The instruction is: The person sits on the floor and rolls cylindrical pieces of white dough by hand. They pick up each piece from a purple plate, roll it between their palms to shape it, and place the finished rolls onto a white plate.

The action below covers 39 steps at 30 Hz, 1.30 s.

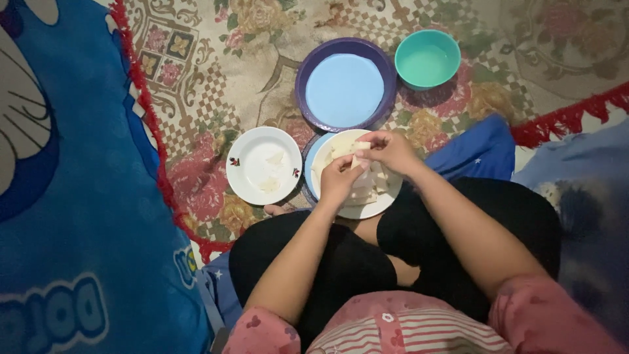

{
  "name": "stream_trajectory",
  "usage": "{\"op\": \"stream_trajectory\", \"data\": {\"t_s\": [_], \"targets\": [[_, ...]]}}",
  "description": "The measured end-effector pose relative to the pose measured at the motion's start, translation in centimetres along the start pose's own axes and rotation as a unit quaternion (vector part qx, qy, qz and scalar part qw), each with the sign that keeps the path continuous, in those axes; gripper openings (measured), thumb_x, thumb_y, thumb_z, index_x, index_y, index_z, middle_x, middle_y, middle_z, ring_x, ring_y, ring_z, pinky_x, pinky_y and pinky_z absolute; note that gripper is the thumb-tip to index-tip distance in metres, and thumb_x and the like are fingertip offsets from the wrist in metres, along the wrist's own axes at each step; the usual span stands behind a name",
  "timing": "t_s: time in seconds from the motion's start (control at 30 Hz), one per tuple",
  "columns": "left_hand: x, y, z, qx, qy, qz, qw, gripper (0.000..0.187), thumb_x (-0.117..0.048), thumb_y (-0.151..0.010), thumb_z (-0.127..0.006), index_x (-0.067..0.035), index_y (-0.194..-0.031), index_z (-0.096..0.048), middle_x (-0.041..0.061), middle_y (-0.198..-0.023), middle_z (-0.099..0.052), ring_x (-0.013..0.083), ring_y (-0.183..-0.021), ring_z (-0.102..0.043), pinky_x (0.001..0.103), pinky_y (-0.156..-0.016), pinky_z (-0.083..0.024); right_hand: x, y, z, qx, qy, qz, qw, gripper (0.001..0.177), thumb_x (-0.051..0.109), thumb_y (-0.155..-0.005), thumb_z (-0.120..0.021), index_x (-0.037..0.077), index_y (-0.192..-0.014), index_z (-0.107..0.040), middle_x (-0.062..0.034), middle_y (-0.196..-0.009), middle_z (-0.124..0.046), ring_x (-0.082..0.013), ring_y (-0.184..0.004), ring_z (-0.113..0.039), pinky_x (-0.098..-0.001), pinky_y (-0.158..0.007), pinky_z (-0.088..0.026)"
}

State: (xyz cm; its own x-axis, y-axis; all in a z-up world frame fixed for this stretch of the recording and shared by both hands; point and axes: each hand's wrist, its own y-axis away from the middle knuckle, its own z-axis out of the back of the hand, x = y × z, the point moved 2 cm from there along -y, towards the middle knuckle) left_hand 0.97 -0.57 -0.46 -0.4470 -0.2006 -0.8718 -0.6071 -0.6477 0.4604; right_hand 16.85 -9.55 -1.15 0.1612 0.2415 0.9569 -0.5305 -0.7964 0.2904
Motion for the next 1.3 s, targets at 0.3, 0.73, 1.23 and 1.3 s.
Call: {"op": "stream_trajectory", "data": {"t_s": [0.3, 0.73, 1.23, 1.3], "targets": [[2.8, -1.0, -1.1, -0.031, -0.015, -0.056, 0.998, 0.044, -0.034, -0.073, -0.092, -0.011, -0.109, -0.079, 0.012, -0.117, -0.073, 0.0242, -0.104, -0.070, 0.034, -0.089, -0.057, -0.7, 0.9, -0.2, 0.046, -0.041, -0.060, 0.996, 0.035, 0.014, -0.080, -0.084, 0.007, -0.113, -0.077, -0.0007, -0.092, -0.069, -0.0055, -0.074, -0.063, -0.0171, -0.066, -0.057], [3.4, -0.1, -1.7, 0.059, 0.122, -0.027, 0.990, 0.086, -0.010, -0.083, -0.086, 0.002, -0.154, -0.039, 0.020, -0.114, -0.070, 0.0185, -0.097, -0.071, 0.030, -0.077, -0.064, -3.1, 1.0, 1.6, 0.039, -0.007, -0.048, 0.998, 0.032, 0.017, -0.091, -0.079, -0.001, -0.117, -0.073, -0.0126, -0.100, -0.071, -0.0167, -0.074, -0.071, -0.0305, -0.063, -0.064], [2.4, 0.7, 4.3, -0.048, 0.035, -0.020, 0.998, 0.050, -0.016, -0.077, -0.085, -0.004, -0.124, -0.072, 0.019, -0.109, -0.074, 0.0256, -0.081, -0.078, 0.034, -0.065, -0.066, 1.3, -0.1, -3.9, 0.092, 0.003, 0.012, 0.996, 0.033, 0.006, -0.089, -0.078, -0.003, -0.120, -0.069, -0.0115, -0.098, -0.067, -0.0171, -0.081, -0.068, -0.0303, -0.066, -0.064], [1.0, 1.3, 6.3, -0.046, -0.009, -0.013, 0.999, 0.060, -0.011, -0.074, -0.086, -0.001, -0.130, -0.066, 0.020, -0.103, -0.073, 0.0304, -0.083, -0.078, 0.035, -0.061, -0.068, 0.4, -2.7, -5.3, 0.124, 0.024, 0.033, 0.991, 0.040, 0.005, -0.083, -0.083, -0.003, -0.120, -0.070, -0.0154, -0.091, -0.065, -0.0205, -0.076, -0.070, -0.0324, -0.062, -0.066]]}}
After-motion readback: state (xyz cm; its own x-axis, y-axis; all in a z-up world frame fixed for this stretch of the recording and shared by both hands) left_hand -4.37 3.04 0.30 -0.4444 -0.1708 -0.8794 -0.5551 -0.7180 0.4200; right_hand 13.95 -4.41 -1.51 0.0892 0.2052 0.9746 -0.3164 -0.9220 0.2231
